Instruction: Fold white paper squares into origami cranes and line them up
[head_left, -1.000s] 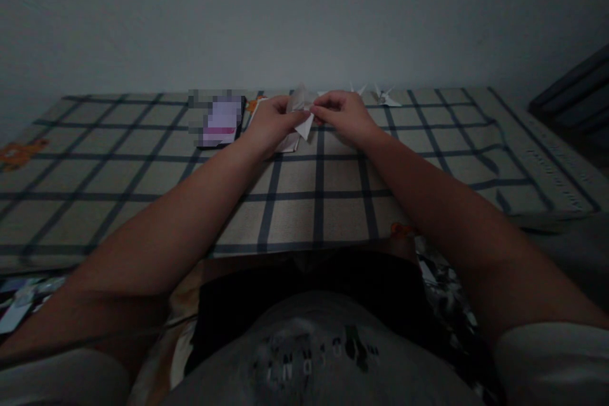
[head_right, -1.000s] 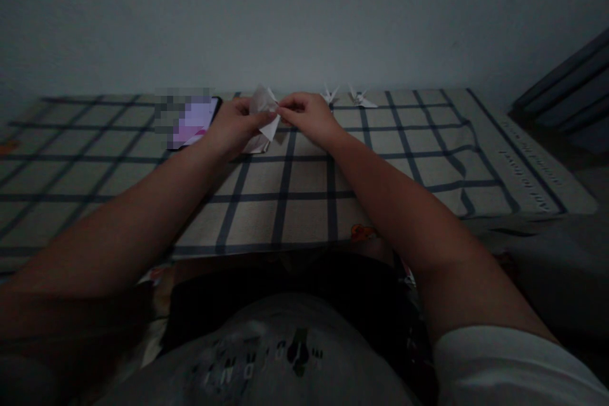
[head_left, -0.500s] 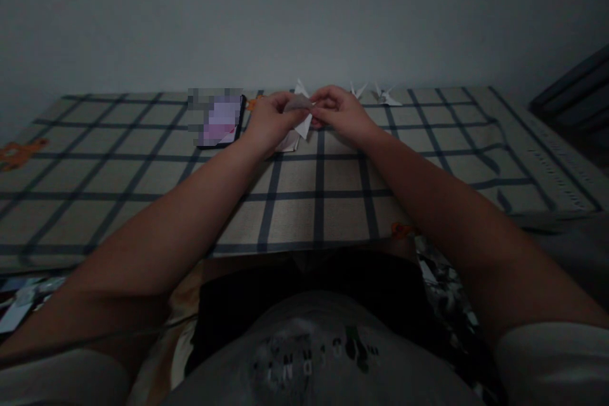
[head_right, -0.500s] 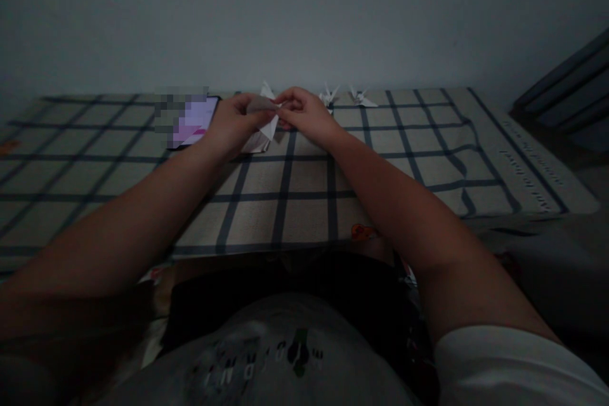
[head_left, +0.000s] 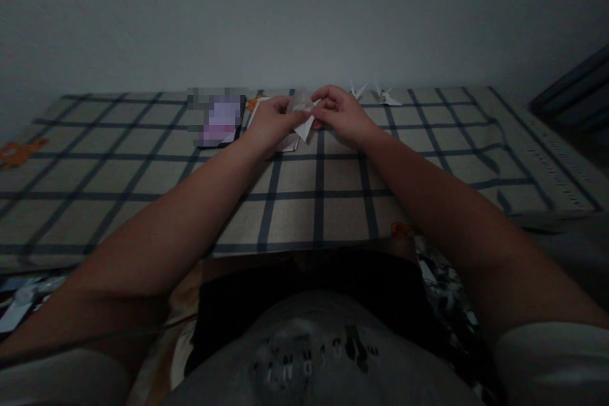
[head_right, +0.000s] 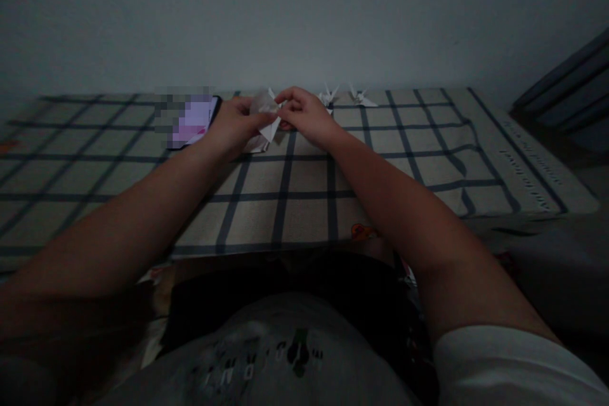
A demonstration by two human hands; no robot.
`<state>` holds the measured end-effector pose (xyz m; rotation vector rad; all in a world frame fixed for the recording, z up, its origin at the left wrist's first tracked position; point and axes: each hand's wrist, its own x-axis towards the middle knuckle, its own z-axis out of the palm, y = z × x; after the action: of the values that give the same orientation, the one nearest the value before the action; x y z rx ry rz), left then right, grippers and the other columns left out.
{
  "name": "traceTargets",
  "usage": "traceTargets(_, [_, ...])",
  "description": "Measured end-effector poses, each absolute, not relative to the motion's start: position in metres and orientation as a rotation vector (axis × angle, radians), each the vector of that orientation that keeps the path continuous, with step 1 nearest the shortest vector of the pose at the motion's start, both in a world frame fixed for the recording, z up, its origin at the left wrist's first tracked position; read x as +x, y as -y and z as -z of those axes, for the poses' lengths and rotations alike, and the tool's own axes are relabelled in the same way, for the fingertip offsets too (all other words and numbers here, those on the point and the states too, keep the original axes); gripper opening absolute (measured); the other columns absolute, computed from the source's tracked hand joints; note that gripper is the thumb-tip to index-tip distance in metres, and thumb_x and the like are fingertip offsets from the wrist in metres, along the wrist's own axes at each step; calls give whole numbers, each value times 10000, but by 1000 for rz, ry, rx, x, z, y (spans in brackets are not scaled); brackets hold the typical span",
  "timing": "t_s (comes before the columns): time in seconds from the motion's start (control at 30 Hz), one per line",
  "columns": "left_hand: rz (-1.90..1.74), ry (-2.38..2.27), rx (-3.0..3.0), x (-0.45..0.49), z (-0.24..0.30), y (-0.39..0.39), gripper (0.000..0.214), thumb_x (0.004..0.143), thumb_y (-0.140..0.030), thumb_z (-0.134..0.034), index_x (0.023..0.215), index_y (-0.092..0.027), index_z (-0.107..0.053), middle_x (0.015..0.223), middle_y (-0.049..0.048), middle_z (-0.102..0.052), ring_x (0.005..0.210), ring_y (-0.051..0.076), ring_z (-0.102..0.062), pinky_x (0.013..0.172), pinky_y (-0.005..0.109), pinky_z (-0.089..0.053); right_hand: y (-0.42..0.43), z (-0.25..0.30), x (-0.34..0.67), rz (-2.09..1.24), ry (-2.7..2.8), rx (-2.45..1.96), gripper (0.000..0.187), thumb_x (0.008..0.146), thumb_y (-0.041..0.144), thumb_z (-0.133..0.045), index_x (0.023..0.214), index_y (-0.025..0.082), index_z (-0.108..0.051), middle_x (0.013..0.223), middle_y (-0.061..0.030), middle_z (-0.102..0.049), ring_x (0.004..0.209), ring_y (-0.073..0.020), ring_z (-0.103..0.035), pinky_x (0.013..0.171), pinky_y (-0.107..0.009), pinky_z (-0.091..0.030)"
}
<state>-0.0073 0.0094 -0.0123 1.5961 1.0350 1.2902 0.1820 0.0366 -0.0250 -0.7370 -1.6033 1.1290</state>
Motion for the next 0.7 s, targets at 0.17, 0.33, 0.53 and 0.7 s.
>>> traceTargets(0.17, [-1267, -1045, 1541, -4, 7, -3, 177, 748, -314, -841, 841, -191, -754, 769, 27, -730, 748, 184, -692, 750, 323, -606, -35, 24, 182, -1118, 1622, -748, 301, 879, 321, -867, 997, 241, -601, 688, 92, -591, 634, -83, -615, 644, -201, -566])
traceTargets(0.33, [-1260, -974, 1469, -3, 6, -6, 189, 762, -337, -814, 863, -197, -739, 828, 31, -743, 794, 176, -722, 787, 306, -628, -33, 20, 185, -1178, 1605, -797, 275, 906, 347, -856, 895, 219, -613, 781, 35, -669, 697, -92, -639, 688, -221, -597])
traceTargets(0.53, [-1185, -874, 1317, -7, -6, -4, 350, 957, -517, -618, 1039, -200, -745, 1068, 77, -810, 983, 221, -790, 872, 361, -666, -40, 18, 190, -1157, 1460, -792, 240, 921, 296, -806, 890, 223, -579, 794, 42, -624, 695, -94, -618, 657, -221, -562])
traceTargets(0.7, [-1167, -857, 1375, -7, -5, -2, 341, 863, -468, -794, 1083, -211, -754, 1052, 64, -816, 966, 221, -791, 854, 363, -682, -39, 16, 191, -1077, 1477, -779, 248, 891, 271, -809, 866, 224, -567, 816, 34, -620, 723, -105, -608, 682, -243, -560])
